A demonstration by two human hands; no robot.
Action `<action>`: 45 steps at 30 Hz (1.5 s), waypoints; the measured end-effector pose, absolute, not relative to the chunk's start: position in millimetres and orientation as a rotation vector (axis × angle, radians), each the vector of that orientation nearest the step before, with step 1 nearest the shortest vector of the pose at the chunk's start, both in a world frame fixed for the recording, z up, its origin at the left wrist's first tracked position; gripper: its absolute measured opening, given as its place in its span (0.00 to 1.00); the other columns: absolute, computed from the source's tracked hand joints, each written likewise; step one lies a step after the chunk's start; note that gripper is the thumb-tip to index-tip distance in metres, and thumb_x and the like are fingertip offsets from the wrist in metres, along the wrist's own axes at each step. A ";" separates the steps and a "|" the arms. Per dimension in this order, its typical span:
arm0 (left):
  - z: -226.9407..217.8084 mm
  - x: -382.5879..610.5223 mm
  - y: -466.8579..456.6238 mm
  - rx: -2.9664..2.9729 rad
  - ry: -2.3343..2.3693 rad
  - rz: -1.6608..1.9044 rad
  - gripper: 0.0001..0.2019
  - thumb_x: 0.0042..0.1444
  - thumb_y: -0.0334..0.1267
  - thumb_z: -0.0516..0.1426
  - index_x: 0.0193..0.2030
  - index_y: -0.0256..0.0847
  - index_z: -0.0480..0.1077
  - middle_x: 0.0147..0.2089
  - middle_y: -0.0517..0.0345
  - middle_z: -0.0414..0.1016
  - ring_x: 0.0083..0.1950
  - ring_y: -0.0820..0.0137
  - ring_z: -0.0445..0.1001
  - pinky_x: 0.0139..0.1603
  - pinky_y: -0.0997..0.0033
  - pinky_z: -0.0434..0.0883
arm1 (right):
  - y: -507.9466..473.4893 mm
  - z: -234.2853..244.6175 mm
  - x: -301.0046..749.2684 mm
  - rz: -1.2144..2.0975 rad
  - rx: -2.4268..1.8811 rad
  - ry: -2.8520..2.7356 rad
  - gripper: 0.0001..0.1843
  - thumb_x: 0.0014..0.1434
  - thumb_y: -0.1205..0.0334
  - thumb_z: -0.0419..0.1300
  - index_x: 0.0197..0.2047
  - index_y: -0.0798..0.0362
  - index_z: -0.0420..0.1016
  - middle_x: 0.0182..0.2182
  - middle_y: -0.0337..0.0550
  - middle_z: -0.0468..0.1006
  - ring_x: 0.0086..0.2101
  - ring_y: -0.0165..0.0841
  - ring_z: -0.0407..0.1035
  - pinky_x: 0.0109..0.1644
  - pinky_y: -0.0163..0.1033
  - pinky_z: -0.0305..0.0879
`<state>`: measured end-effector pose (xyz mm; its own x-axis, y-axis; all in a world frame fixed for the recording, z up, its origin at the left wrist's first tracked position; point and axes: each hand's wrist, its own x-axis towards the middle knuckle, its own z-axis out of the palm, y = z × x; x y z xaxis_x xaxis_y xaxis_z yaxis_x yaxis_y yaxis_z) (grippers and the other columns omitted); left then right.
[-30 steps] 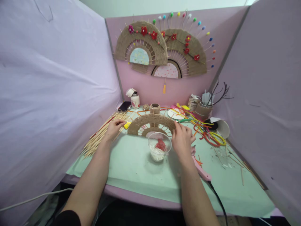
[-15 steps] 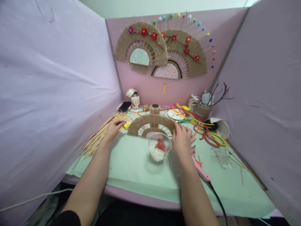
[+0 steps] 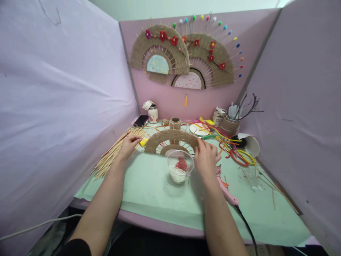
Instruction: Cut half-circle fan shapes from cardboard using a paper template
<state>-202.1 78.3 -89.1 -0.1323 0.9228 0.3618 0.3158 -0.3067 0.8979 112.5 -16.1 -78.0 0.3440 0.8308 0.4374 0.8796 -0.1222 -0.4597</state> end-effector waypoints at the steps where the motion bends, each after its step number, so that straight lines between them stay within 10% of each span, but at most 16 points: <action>1: -88.4 -201.7 77.5 1.583 1.384 1.469 0.03 0.42 0.34 0.64 0.27 0.39 0.78 0.30 0.56 0.77 0.35 0.67 0.71 0.40 0.67 0.66 | -16.0 -77.9 112.6 -0.093 -1.949 -1.489 0.22 0.63 0.62 0.50 0.60 0.51 0.69 0.55 0.49 0.73 0.51 0.45 0.56 0.50 0.50 0.49; 17: -57.4 -202.2 49.6 0.538 1.000 1.842 0.08 0.60 0.30 0.53 0.30 0.34 0.69 0.22 0.64 0.62 0.21 0.83 0.59 0.21 0.84 0.56 | -35.5 -66.0 118.0 -0.389 -1.715 -1.373 0.19 0.62 0.61 0.53 0.55 0.55 0.73 0.54 0.54 0.72 0.51 0.49 0.62 0.51 0.56 0.55; 21: -48.5 -174.8 -27.9 0.263 0.724 1.561 0.13 0.65 0.31 0.45 0.41 0.29 0.69 0.37 0.45 0.74 0.39 0.71 0.76 0.35 0.75 0.73 | -87.7 -38.5 95.4 -0.446 -1.331 -1.398 0.15 0.62 0.60 0.58 0.51 0.53 0.73 0.46 0.51 0.77 0.48 0.44 0.65 0.54 0.52 0.57; 25: -41.3 -141.0 -99.8 0.013 0.479 1.179 0.22 0.66 0.41 0.47 0.58 0.23 0.61 0.55 0.31 0.70 0.59 0.57 0.70 0.52 0.63 0.73 | -128.2 -36.0 52.4 -0.162 -1.081 -1.758 0.09 0.61 0.65 0.60 0.46 0.49 0.74 0.40 0.45 0.77 0.43 0.39 0.66 0.48 0.46 0.59; 39: -54.6 -111.6 -149.2 0.571 0.515 1.149 0.35 0.59 0.60 0.49 0.69 0.45 0.53 0.73 0.51 0.49 0.73 0.64 0.44 0.71 0.61 0.43 | -141.7 -63.8 15.9 0.101 -1.114 -1.880 0.03 0.61 0.66 0.61 0.39 0.50 0.75 0.34 0.39 0.77 0.38 0.34 0.66 0.44 0.44 0.51; 45: -61.7 -104.4 -154.3 0.673 0.562 1.217 0.30 0.58 0.57 0.53 0.65 0.51 0.60 0.71 0.55 0.52 0.72 0.64 0.48 0.69 0.63 0.48 | -140.5 -67.3 11.4 0.113 -1.101 -1.777 0.04 0.58 0.70 0.62 0.35 0.51 0.74 0.32 0.37 0.77 0.36 0.33 0.67 0.43 0.42 0.52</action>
